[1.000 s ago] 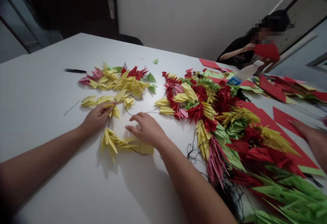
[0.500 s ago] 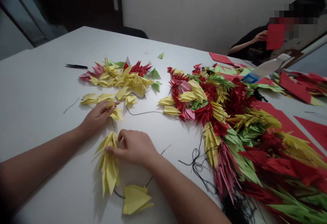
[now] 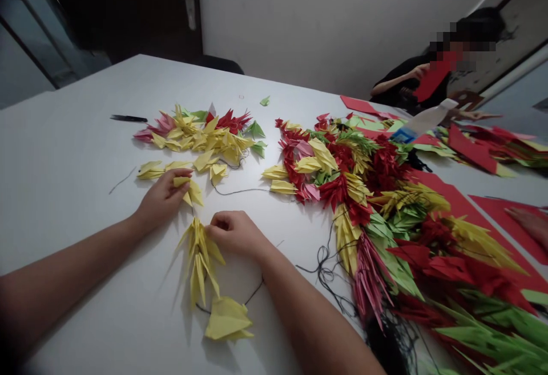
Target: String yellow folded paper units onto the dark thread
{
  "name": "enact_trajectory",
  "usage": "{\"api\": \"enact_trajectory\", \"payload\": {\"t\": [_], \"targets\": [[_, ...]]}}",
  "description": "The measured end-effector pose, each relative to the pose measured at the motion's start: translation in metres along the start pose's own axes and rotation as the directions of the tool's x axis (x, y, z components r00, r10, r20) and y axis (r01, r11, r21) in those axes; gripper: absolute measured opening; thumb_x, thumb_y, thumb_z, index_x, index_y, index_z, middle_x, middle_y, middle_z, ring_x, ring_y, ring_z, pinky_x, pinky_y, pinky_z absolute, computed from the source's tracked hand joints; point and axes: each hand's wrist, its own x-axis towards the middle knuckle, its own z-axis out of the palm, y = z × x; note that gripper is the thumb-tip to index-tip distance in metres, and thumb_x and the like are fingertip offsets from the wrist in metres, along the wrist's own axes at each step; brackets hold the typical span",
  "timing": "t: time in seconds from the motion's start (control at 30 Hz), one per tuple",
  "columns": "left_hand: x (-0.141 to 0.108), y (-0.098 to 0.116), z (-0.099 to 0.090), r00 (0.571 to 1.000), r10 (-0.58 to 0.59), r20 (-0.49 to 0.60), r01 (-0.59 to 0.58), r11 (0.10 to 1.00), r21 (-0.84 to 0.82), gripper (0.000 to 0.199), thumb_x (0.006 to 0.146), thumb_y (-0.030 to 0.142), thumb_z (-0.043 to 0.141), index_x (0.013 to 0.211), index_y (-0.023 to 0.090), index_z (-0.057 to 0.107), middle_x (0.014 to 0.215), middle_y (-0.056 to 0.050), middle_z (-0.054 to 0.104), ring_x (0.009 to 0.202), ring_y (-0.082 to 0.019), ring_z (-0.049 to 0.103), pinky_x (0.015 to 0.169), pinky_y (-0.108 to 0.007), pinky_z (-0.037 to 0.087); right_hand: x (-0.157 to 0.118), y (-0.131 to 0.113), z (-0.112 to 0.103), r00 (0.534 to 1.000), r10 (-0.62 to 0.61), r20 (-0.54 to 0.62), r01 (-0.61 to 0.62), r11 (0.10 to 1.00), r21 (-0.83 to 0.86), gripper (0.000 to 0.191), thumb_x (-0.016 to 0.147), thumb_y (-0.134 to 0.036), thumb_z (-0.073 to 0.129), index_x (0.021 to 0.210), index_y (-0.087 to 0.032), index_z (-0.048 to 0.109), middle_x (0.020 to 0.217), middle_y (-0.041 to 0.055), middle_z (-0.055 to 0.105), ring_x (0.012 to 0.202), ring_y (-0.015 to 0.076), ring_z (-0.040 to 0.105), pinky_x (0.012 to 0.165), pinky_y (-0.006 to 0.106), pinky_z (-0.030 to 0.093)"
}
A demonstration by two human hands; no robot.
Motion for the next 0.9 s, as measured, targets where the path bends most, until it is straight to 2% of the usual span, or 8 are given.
{"api": "enact_trajectory", "payload": {"t": [0.1,0.23,0.3,0.37,0.5,0.63,0.73,0.9], "targets": [[0.000,0.003,0.000,0.998,-0.040,0.049,0.045,0.994,-0.099,0.033,0.080,0.038,0.051,0.103,0.016,0.055,0.102,-0.009,0.061,0.078,-0.017,0.059,0.071,-0.030,0.049,0.008,-0.004,-0.002,1.000,0.006,0.015,-0.006,1.000,-0.005,0.022,0.077,-0.030,0.049,0.061,-0.017,0.050,0.048,-0.0063,0.043,0.045,0.0060,0.036,0.049,0.020,0.029],[0.000,0.011,0.000,0.996,-0.069,0.053,0.076,0.988,-0.135,0.029,0.077,0.040,0.054,0.091,0.015,0.058,0.088,-0.006,0.063,0.074,-0.017,0.060,0.067,-0.028,0.049,0.014,-0.006,-0.002,0.994,-0.107,0.039,0.110,0.991,-0.082,0.032,0.079,-0.042,0.053,0.060,-0.016,0.052,0.053,-0.0045,0.047,0.050,0.0063,0.038,0.051,0.020,0.029],[-0.001,0.014,0.001,0.991,-0.108,0.078,0.117,0.985,-0.123,0.029,0.076,0.042,0.055,0.087,0.016,0.058,0.082,-0.005,0.065,0.072,-0.017,0.061,0.065,-0.027,0.049,0.013,-0.004,-0.002,0.990,-0.140,-0.013,0.138,0.986,-0.098,0.032,0.081,-0.041,0.050,0.063,-0.016,0.054,0.053,-0.0046,0.046,0.050,0.0063,0.038,0.051,0.019,0.028],[-0.001,0.016,0.001,0.984,-0.142,0.111,0.154,0.982,-0.108,0.031,0.075,0.045,0.057,0.085,0.016,0.060,0.079,-0.005,0.066,0.071,-0.018,0.062,0.064,-0.027,0.050,0.008,0.000,-0.004,0.986,-0.167,-0.005,0.165,0.979,-0.118,0.026,0.080,-0.037,0.051,0.067,-0.016,0.056,0.054,-0.0048,0.047,0.051,0.0060,0.039,0.050,0.018,0.028],[0.000,0.014,0.002,0.975,-0.197,0.103,0.210,0.969,-0.132,0.042,0.071,0.053,0.059,0.087,0.015,0.062,0.083,-0.006,0.068,0.074,-0.019,0.064,0.065,-0.027,0.050,0.005,0.003,-0.007,0.969,-0.212,0.129,0.229,0.964,-0.133,0.012,0.076,-0.024,0.055,0.071,-0.015,0.061,0.057,-0.0045,0.051,0.052,0.0054,0.043,0.052,0.017,0.031],[0.002,0.013,0.001,0.972,-0.193,0.130,0.209,0.971,-0.119,0.045,0.073,0.054,0.055,0.091,0.014,0.064,0.089,-0.008,0.069,0.083,-0.022,0.063,0.071,-0.030,0.050,0.008,0.001,-0.006,0.949,-0.280,0.146,0.308,0.923,-0.229,0.010,0.068,-0.013,0.056,0.073,-0.017,0.064,0.062,-0.0034,0.057,0.055,0.0057,0.046,0.055,0.017,0.032],[0.003,0.014,0.000,0.973,-0.177,0.145,0.192,0.977,-0.096,0.040,0.075,0.050,0.053,0.091,0.015,0.065,0.092,-0.007,0.068,0.089,-0.023,0.062,0.077,-0.032,0.049,0.008,0.000,-0.006,0.941,-0.303,0.153,0.332,0.914,-0.232,0.011,0.073,-0.016,0.053,0.075,-0.017,0.064,0.064,-0.0026,0.058,0.056,0.0058,0.046,0.055,0.017,0.032],[0.002,0.017,0.000,0.958,-0.251,0.142,0.264,0.961,-0.080,0.037,0.075,0.044,0.053,0.095,0.016,0.064,0.097,-0.007,0.069,0.093,-0.024,0.061,0.081,-0.033,0.048,0.007,0.002,-0.010,0.922,-0.326,0.208,0.370,0.899,-0.234,0.012,0.076,-0.025,0.055,0.077,-0.016,0.064,0.067,-0.0016,0.060,0.058,0.0066,0.049,0.056,0.017,0.033]]}}
